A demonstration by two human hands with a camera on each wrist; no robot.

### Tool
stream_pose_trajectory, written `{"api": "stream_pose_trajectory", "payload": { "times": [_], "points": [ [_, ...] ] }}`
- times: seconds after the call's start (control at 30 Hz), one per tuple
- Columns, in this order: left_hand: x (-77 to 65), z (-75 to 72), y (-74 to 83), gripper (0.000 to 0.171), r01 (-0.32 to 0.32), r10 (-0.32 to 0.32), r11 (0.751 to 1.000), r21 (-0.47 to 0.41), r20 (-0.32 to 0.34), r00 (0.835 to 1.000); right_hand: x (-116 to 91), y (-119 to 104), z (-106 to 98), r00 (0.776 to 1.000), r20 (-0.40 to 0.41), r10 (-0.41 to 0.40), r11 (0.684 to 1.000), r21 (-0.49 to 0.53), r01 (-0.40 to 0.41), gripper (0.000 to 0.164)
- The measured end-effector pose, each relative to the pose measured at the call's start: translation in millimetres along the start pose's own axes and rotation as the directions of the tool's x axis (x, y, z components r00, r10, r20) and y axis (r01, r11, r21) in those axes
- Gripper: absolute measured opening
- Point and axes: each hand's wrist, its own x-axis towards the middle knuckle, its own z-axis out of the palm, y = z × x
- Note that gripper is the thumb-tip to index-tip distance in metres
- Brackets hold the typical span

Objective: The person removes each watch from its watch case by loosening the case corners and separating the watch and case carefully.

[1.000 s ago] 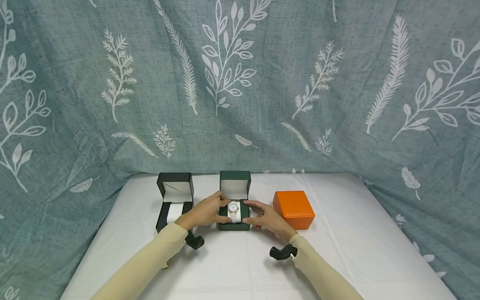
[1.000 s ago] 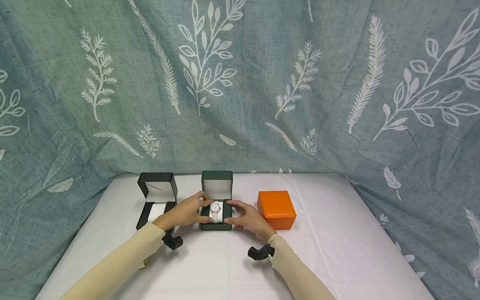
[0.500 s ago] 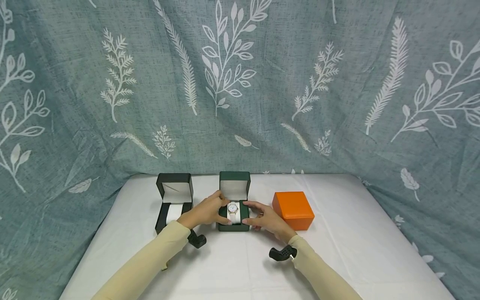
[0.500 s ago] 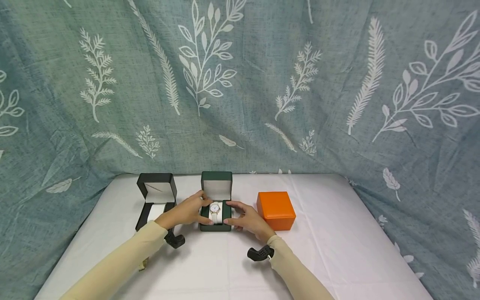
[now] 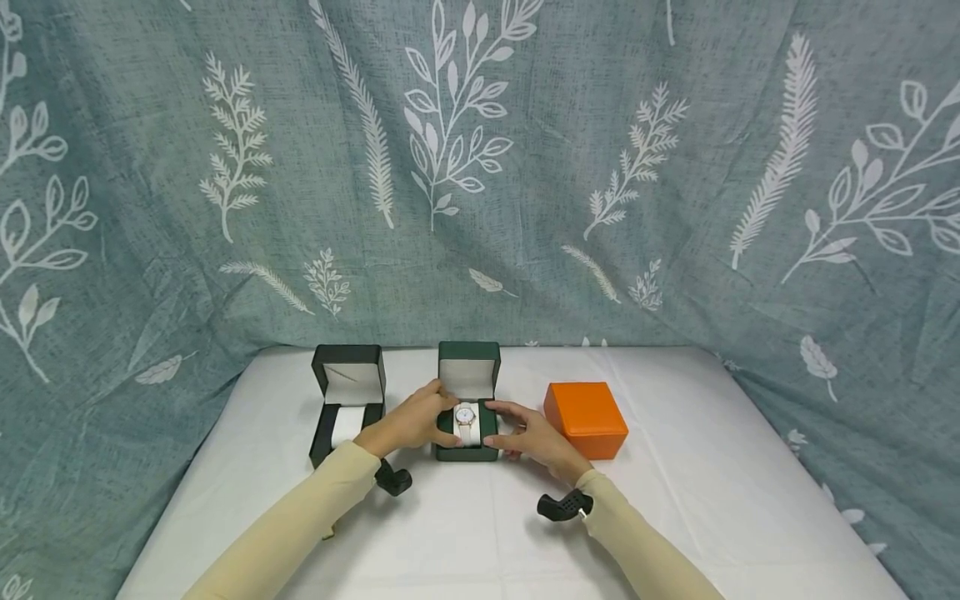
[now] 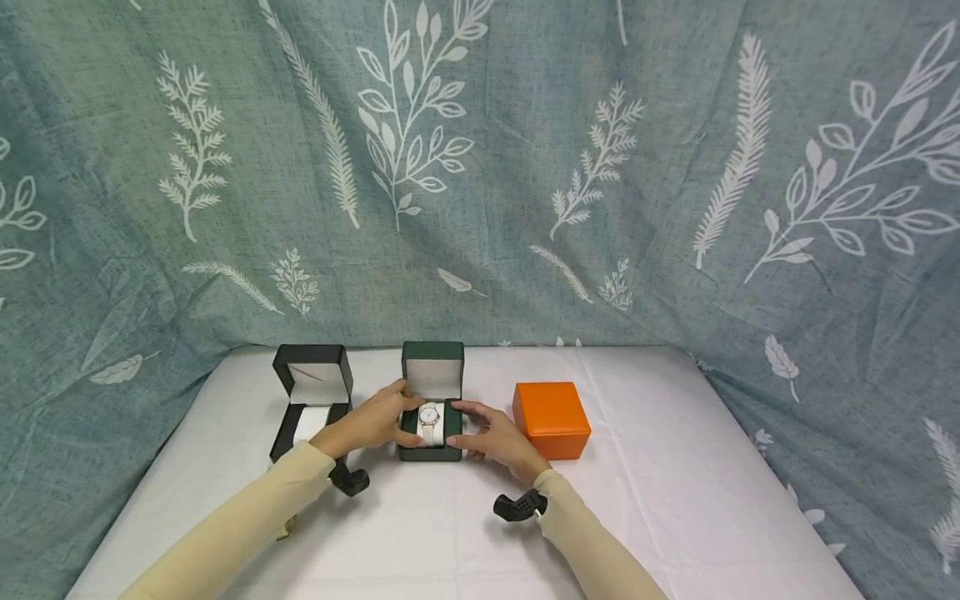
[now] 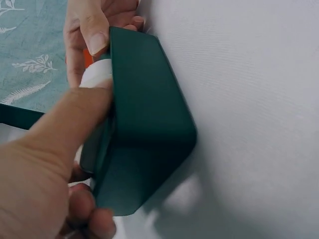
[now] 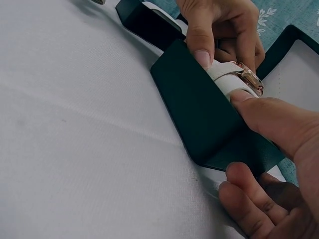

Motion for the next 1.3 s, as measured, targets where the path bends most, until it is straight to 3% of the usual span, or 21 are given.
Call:
{"api": "stream_pose_trajectory", "payload": {
  "times": [0.37,0.6,0.93,1.3],
  "points": [
    [0.8,3.8,-6.0,0.072,-0.069,0.070,0.997,0.023,-0.042,0.997,0.2,-1.3,-0.9,1.000,0.002,-0.009,1.000,-0.001,0.009,0.069],
    [1.1,3.3,-7.0,0.070,-0.143,0.145,0.989,0.026,-0.092,0.985,0.0,-2.7,-2.8,1.000,-0.001,-0.011,1.000,-0.007,0.011,0.069],
    [1.2,6.7,-7.3,0.066,-0.123,0.118,0.991,-0.046,-0.104,0.988,-1.4,-0.5,-0.9,1.000,-0.001,-0.001,1.000,-0.011,0.001,0.068],
    [-2.1,4.3,-8.9,0.067,-0.121,0.094,0.976,-0.182,-0.151,0.984,0.0,-0.2,-0.9,1.000,-0.003,-0.005,1.000,0.007,0.005,0.070]
  ]
}}
